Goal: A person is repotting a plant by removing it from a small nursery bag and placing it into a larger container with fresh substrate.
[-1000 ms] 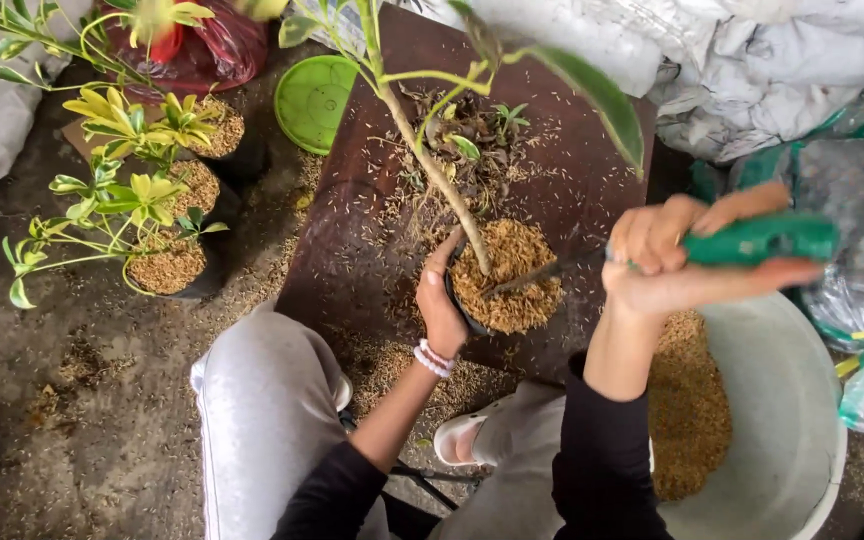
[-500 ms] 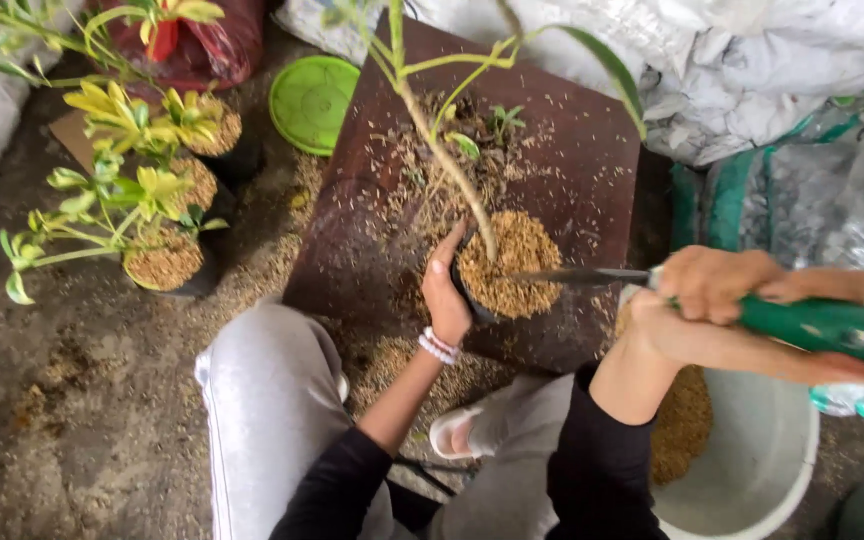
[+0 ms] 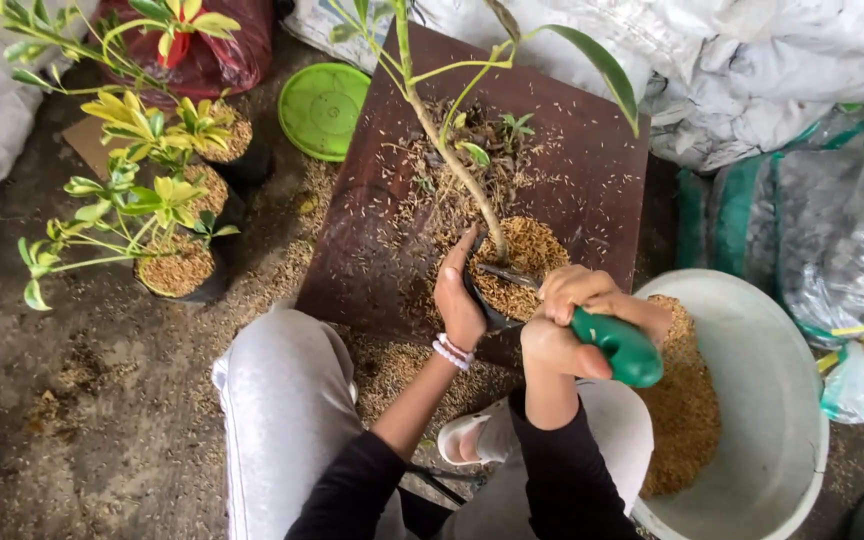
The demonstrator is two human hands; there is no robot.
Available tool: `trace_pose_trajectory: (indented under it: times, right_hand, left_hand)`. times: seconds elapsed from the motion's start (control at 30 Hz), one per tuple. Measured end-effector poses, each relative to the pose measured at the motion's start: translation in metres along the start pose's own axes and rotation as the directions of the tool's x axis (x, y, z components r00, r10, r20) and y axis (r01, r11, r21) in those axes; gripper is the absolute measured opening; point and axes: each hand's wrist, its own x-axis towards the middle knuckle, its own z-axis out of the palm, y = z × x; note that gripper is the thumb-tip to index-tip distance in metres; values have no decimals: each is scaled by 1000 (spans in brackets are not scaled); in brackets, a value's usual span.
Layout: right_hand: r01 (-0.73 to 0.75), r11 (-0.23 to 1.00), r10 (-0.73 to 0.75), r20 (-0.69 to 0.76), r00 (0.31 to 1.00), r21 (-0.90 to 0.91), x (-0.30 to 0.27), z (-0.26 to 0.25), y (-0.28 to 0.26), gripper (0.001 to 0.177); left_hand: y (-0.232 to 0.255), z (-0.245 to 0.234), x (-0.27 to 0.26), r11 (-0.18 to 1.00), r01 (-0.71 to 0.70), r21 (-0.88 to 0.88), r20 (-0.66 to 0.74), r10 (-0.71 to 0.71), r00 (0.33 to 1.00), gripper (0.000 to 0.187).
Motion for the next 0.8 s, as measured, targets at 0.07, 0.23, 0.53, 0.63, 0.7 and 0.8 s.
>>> trace_pose_trajectory:
  times: [0.07, 0.23, 0.53, 0.63, 0.7, 0.8]
  right_hand:
    - [5, 994, 0, -46, 999, 106, -3, -16, 14, 55]
    - [47, 982, -62, -76, 995, -180, 58, -24, -48, 71]
    - [-190, 981, 193, 76, 978, -49, 72, -18, -27, 46]
    - [-314, 949, 313, -40, 949, -34, 57, -37, -11, 56]
    - [-335, 942, 331, -117, 936, -16, 53, -48, 6, 67]
    - [-300, 945, 319, -160, 934, 132, 61, -45, 2, 66]
  left_hand:
    - [-1, -1, -1, 1000, 15, -8, 3, -15, 1000, 72]
    - [-1, 0, 4, 1000, -15, -8, 46, 16, 999, 70]
    - [2, -1, -5, 998, -28, 57, 30, 27, 999, 73]
    - [2, -2, -12, 997, -40, 59, 37, 38, 999, 74]
    - [-4, -3, -3, 997, -77, 22, 23, 77, 997, 73]
    - [-18, -12, 6, 999, 5, -47, 113, 0, 994, 68]
